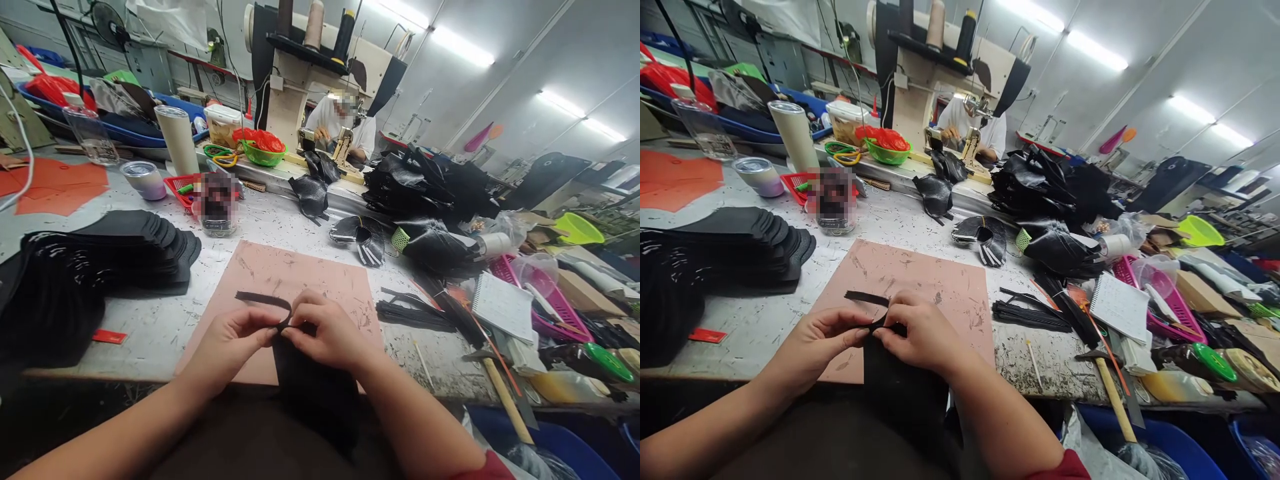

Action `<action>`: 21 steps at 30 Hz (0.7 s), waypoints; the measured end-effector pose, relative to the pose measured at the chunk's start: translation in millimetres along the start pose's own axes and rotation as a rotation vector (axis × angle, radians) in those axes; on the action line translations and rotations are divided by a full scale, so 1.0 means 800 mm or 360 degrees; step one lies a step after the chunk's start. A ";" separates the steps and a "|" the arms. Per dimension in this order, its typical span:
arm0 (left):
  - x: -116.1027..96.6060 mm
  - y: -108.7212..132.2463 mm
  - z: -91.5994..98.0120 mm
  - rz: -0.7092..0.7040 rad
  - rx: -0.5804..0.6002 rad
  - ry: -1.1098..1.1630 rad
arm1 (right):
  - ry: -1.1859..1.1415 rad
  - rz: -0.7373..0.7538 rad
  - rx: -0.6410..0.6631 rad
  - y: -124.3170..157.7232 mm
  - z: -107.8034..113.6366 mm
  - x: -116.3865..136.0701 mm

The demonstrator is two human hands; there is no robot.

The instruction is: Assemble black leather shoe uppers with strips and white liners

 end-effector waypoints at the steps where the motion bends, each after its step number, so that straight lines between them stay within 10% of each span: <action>1: -0.004 -0.001 0.000 -0.0021 -0.0004 0.0005 | -0.0026 0.0026 -0.0016 -0.003 0.006 0.000; 21: -0.084 -0.034 -0.004 0.0028 0.0644 -0.0876 | 0.0304 0.0239 0.0312 -0.029 0.050 0.016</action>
Point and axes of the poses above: each hand's wrist, its own y-axis away from the middle knuckle, its own z-axis out of the back of the hand, x = y × z, the point moved 3 cm from there along -y, towards the middle knuckle, and after that the axes turned 4 degrees about -y, right-handed, at the moved point
